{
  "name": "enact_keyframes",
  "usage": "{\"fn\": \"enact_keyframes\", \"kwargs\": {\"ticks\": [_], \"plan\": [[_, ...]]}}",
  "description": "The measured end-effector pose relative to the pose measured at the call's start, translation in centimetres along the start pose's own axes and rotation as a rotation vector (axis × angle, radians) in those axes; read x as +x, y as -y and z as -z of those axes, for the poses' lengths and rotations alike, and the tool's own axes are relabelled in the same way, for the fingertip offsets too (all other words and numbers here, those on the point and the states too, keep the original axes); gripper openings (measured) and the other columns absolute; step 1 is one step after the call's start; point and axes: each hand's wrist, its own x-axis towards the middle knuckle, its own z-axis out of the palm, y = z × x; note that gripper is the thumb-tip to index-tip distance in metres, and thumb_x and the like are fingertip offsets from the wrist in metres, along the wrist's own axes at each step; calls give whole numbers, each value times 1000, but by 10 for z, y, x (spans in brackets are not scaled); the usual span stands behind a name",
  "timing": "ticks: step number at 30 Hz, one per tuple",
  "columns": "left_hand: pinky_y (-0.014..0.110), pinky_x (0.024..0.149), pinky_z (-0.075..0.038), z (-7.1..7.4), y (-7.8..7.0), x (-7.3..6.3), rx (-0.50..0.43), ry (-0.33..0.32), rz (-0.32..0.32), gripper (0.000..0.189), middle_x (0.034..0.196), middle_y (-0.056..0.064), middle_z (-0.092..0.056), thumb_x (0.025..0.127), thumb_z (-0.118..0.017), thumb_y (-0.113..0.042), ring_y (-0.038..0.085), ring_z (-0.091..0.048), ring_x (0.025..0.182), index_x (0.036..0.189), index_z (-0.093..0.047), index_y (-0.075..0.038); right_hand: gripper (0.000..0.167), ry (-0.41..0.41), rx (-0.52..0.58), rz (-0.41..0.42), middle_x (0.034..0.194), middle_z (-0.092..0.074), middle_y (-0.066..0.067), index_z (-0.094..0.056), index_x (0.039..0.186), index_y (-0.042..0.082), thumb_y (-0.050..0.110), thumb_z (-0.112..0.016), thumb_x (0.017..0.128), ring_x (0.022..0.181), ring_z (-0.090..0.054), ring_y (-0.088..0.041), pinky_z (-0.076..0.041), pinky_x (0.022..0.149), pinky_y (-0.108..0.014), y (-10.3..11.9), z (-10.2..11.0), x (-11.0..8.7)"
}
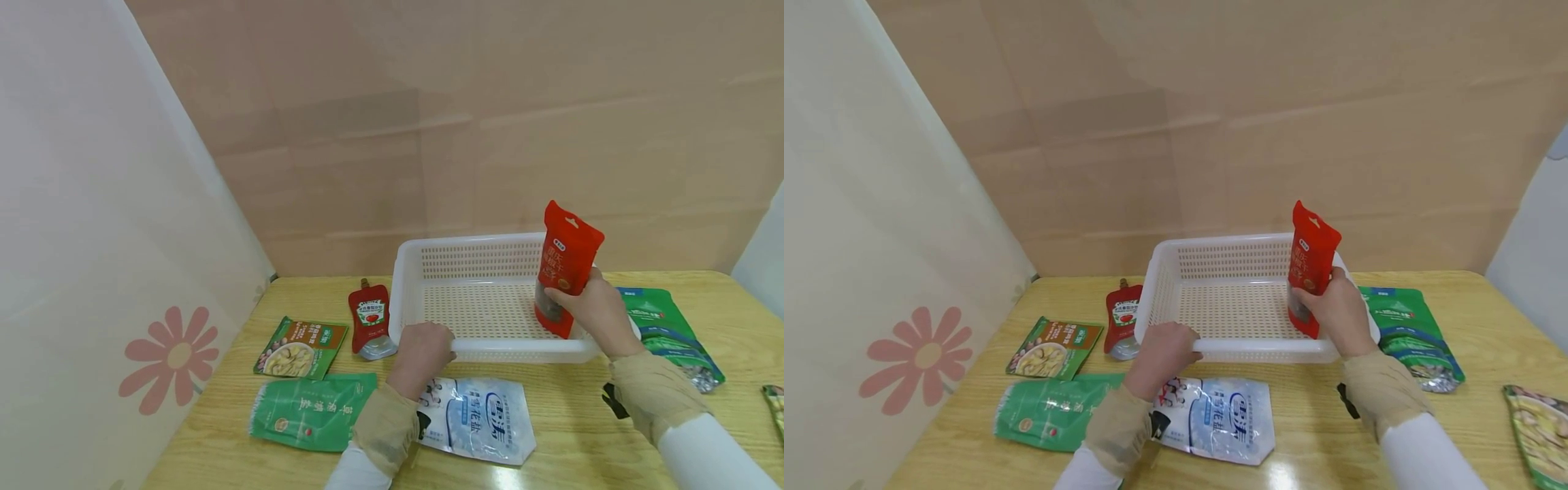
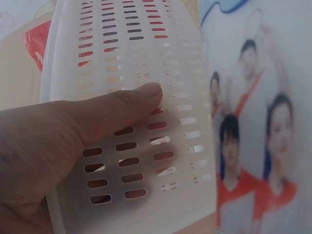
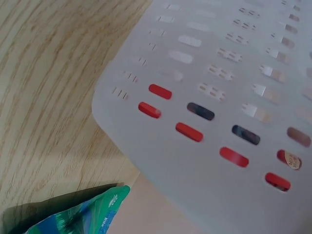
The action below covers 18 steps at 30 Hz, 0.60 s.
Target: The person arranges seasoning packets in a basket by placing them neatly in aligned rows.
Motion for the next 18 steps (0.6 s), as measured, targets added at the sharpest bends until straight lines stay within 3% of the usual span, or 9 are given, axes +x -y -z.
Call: {"fn": "enact_keyframes", "kwargs": {"ticks": [13,18], "plan": [[21,50,-41,1,0,0,-8,5,6,21,60,-8,-62,81,-73,-42,8,-46,53,90,-77,-23,85,75,11,-24,139,-34,-39,-13,144,-11,30,-64,90,120,-39,-56,-38,93,-71,4,6,1],[22,48,-41,-2,0,0,-3,-28,-4,19,60,-8,-63,80,-74,-41,8,-48,53,83,-77,-23,87,96,7,-29,139,-33,-40,-11,144,-11,32,-63,90,120,-39,-55,-38,93,-70,1,8,-1]]}}
